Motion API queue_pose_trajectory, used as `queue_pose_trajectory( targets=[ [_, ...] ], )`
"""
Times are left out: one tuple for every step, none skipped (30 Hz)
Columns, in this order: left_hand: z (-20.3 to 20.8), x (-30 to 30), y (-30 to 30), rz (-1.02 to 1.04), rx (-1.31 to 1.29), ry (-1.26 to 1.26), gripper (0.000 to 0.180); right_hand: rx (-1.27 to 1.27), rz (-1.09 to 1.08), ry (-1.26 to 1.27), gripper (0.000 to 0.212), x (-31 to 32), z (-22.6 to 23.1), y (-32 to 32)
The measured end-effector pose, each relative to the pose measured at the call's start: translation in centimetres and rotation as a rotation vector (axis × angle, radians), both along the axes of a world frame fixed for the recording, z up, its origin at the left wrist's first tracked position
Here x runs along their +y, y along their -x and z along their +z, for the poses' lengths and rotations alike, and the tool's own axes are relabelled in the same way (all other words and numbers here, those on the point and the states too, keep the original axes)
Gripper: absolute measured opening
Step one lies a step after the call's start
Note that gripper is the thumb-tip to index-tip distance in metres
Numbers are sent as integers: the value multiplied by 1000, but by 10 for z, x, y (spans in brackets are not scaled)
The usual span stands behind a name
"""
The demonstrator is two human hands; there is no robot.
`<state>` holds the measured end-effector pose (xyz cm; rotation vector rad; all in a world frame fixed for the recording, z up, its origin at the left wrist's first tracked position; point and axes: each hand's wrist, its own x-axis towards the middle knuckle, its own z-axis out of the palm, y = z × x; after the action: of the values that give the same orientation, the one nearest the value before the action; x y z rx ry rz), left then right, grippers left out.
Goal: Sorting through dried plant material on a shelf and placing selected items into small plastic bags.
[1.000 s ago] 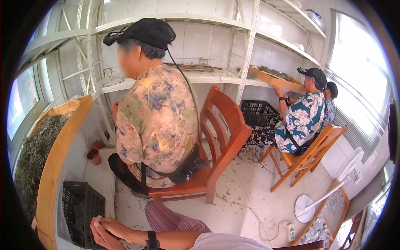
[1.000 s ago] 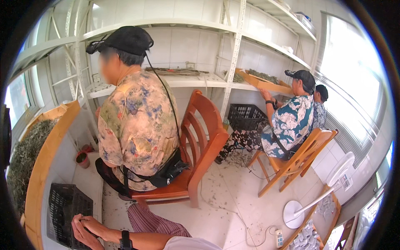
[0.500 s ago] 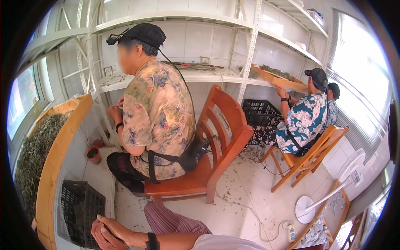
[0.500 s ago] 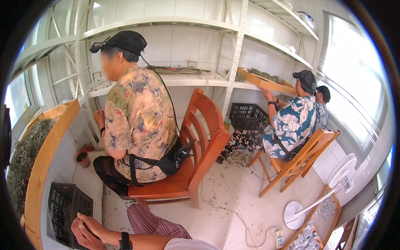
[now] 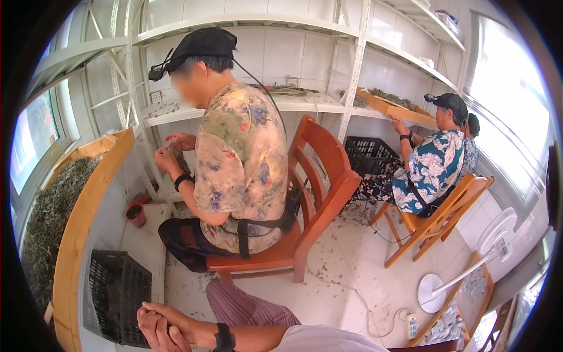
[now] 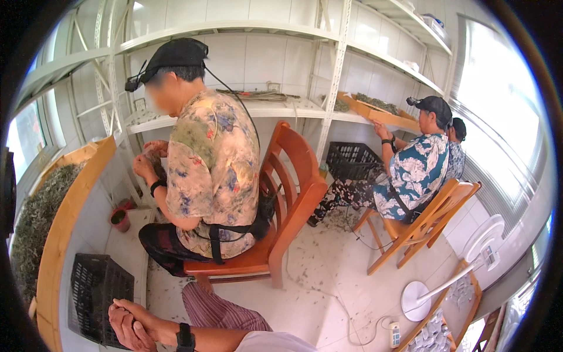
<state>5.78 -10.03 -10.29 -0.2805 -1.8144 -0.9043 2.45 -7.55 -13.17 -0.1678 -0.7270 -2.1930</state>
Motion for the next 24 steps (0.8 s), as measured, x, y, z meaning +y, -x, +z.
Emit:
queue_pose_trajectory(
  targets=[
    [5,5,6,-1,0,2,18,-55,-33,-83,20,3,8,5],
    [11,12,14,-94,58,-104,18,-85,-50,-120,21,6,16,8],
    [21,19,19,-185,114,-210,18,-113,-65,-162,22,10,27,10],
    [30,25,25,-274,168,-313,18,6,-198,-308,26,13,43,7],
    [35,26,30,-309,172,-325,18,66,-262,-375,27,16,51,9],
    [41,28,34,-325,157,-290,19,121,-335,-447,29,22,60,11],
    [45,26,34,-327,132,-233,20,254,-354,-493,29,29,62,16],
    [49,25,37,-336,112,-186,20,388,-372,-536,29,34,63,21],
    [52,26,39,-342,90,-133,21,384,-379,-535,29,37,61,26],
    [55,25,40,-348,72,-77,21,475,-493,-575,28,37,60,31],
    [58,23,40,-350,57,-15,22,520,-553,-594,28,38,58,33],
    [61,19,44,-340,43,37,22,566,-602,-612,27,37,65,35],
    [64,14,46,-330,35,93,23,620,-686,-788,25,37,71,32],
    [67,10,48,-318,29,153,24,672,-770,-965,23,38,78,31],
    [71,8,48,-303,32,212,24,677,-768,-960,23,32,74,36],
    [75,7,49,-289,38,278,25,367,-707,-947,34,23,67,42],
    [78,6,50,-273,47,345,25,215,-668,-936,39,22,58,46],
    [83,3,51,-258,57,409,26,60,-636,-920,45,22,62,46],
    [88,0,53,-238,77,471,27,80,-603,-866,40,27,63,44],
    [93,-1,54,-221,92,527,27,100,-571,-814,34,33,64,42],
    [98,-2,56,-205,114,576,28,122,-538,-762,28,39,69,38],
    [102,-4,56,-192,126,605,29,144,-504,-711,23,45,75,35],
    [105,-4,55,-179,134,630,29,165,-471,-660,18,48,79,33],
    [108,-5,56,-162,139,651,30,169,-466,-659,18,47,81,33]
  ],
)
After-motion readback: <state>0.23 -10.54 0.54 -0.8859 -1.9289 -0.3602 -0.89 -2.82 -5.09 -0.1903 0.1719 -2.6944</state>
